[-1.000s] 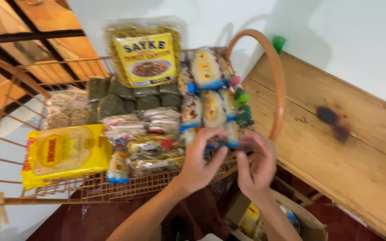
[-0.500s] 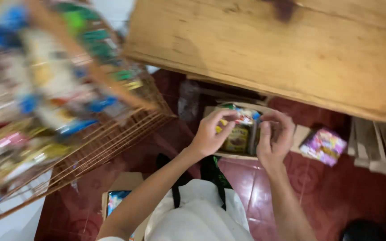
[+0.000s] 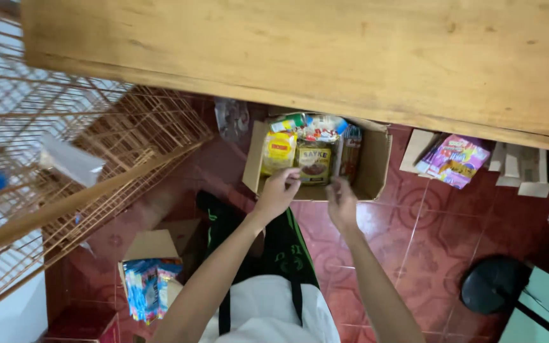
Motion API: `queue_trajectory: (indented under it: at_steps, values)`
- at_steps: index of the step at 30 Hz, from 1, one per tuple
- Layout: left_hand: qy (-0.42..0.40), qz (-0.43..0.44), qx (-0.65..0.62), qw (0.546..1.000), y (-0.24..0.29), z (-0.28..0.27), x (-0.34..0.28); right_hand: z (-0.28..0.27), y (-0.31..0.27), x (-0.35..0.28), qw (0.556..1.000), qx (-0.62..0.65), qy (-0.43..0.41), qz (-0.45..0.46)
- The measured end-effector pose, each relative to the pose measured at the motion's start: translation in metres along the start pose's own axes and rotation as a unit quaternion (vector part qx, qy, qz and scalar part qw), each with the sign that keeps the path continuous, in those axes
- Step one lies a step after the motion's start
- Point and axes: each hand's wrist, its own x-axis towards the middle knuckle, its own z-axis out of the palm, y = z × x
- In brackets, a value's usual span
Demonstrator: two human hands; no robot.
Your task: Stocking grocery items from a cardboard box onto a wire display shelf.
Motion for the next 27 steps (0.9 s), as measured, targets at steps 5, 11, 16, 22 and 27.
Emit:
queue_trajectory:
  at_steps: [5, 11, 16, 22, 27]
  values:
    - [0.015, -0.08, 0.047, 0.996, -0.049, 0.012, -0.004, 0.022, 0.037, 0.002, 0.986, -0.094, -0.1, 0.092]
    - [0.054, -0.115, 0.039, 0.991, -0.099, 0.011, -0.02, 0.053, 0.098, 0.019, 0.97, -0.141, -0.188, 0.065]
    - [0.041, -0.151, 0.02, 0.988, -0.126, 0.01, -0.029, 0.064, 0.124, 0.026, 0.942, -0.199, -0.253, 0.096]
    - [-0.014, -0.13, 0.073, 0.989, -0.181, 0.037, -0.031, 0.076, 0.201, 0.007, 0.959, -0.174, -0.192, 0.111]
    - [-0.013, -0.147, 0.064, 0.987, -0.232, 0.082, -0.026, 0.074, 0.25, 0.004, 0.946, -0.192, -0.206, 0.158]
